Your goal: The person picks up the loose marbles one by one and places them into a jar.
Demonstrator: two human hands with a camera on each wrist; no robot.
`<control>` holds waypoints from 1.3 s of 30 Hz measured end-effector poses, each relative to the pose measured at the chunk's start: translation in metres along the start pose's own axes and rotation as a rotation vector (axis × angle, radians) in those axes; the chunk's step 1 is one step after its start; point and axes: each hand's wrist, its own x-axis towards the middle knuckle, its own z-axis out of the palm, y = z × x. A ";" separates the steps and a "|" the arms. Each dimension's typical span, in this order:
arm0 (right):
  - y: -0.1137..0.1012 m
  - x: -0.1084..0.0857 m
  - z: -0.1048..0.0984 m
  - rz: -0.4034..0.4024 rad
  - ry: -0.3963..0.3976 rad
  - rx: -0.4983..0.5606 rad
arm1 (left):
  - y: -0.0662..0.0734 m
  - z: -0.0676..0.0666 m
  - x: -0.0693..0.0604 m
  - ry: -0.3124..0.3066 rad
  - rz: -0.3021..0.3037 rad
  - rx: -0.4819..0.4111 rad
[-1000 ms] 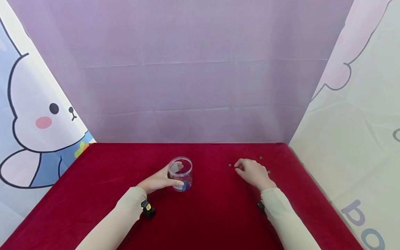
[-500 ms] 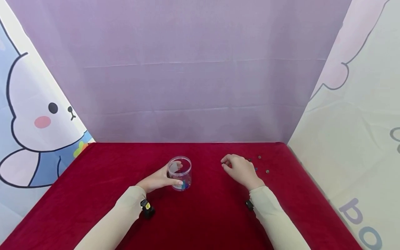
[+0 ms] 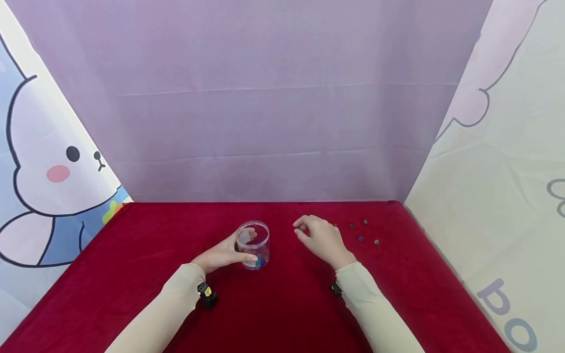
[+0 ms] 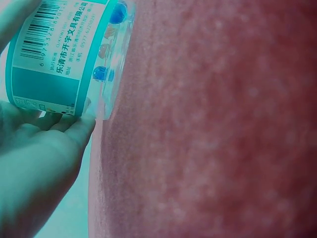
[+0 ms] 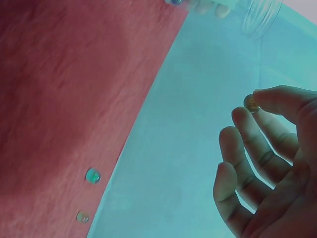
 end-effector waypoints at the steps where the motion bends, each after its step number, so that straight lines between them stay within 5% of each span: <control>1: -0.002 0.001 0.001 -0.007 0.004 -0.001 | 0.000 0.000 0.000 0.002 -0.001 0.002; 39: -0.051 0.021 0.036 -0.184 0.050 0.098 | 0.004 0.001 -0.001 -0.010 -0.007 -0.033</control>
